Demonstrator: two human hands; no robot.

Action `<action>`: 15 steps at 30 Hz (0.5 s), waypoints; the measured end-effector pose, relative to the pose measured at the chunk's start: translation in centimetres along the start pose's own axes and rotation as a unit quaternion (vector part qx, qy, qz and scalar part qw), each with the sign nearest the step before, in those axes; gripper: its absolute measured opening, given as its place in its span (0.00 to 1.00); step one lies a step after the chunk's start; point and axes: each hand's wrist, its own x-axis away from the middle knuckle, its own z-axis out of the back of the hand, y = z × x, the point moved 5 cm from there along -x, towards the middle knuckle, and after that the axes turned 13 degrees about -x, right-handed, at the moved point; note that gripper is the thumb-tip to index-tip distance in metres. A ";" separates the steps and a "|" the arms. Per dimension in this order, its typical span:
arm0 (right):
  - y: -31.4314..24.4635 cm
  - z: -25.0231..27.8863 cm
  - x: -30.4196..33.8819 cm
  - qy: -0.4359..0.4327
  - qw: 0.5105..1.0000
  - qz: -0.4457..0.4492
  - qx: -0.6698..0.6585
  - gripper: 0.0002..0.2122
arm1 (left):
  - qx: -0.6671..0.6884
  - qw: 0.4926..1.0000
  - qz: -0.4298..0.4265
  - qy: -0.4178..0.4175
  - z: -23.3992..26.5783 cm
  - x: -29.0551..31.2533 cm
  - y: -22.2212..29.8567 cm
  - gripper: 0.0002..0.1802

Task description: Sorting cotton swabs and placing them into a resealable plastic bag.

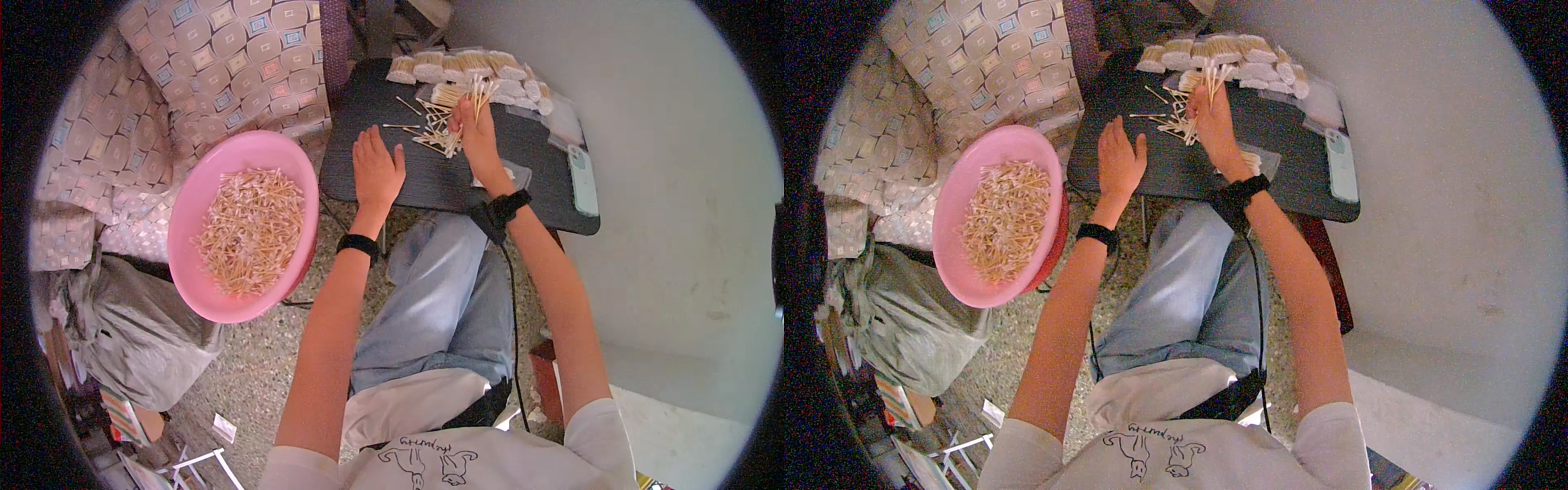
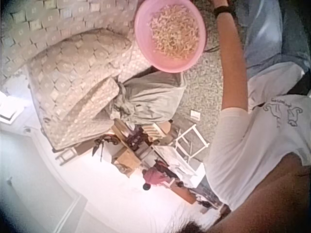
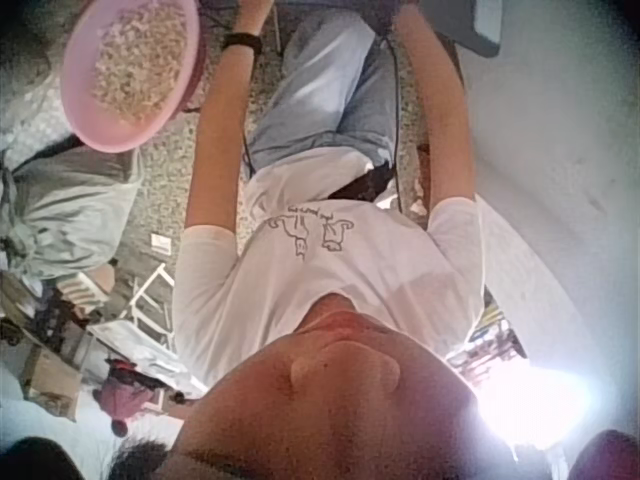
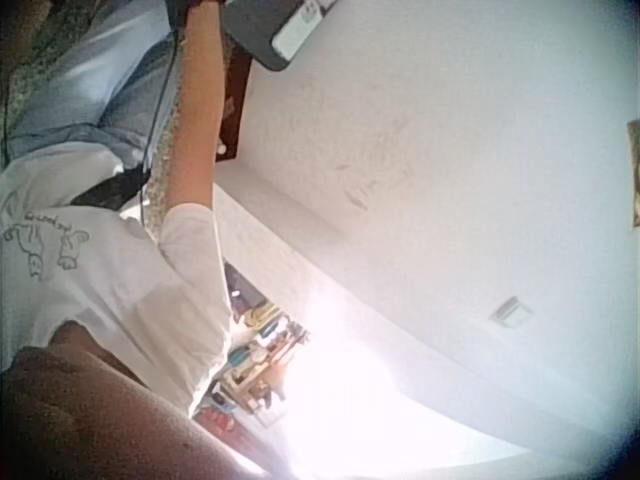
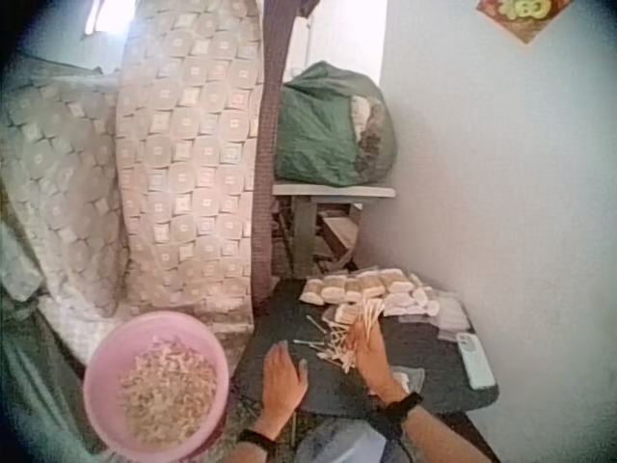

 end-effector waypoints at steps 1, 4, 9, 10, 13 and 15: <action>0.1 -0.2 0.4 -0.006 1.000 -0.008 -0.010 0.11 | 0.010 1.000 -0.001 0.007 0.1 0.0 -0.1 0.29; 0.0 0.1 1.5 0.002 0.999 -0.007 -0.046 0.10 | 0.035 0.996 -0.067 0.049 1.4 0.0 0.9 0.29; 1.4 0.6 2.6 0.002 0.998 -0.041 -0.048 0.09 | 0.080 0.962 -0.261 0.014 1.8 0.6 3.3 0.24; 1.6 0.4 2.8 -0.005 0.997 -0.042 -0.058 0.09 | 0.093 0.954 -0.285 0.001 1.6 0.8 3.5 0.22; 2.3 -0.4 3.1 -0.008 0.988 -0.084 -0.131 0.09 | 0.133 0.941 -0.306 -0.047 0.8 1.1 3.4 0.16; 2.5 -0.6 3.5 0.005 0.980 -0.112 -0.167 0.10 | 0.138 0.940 -0.304 -0.068 0.4 1.2 3.2 0.12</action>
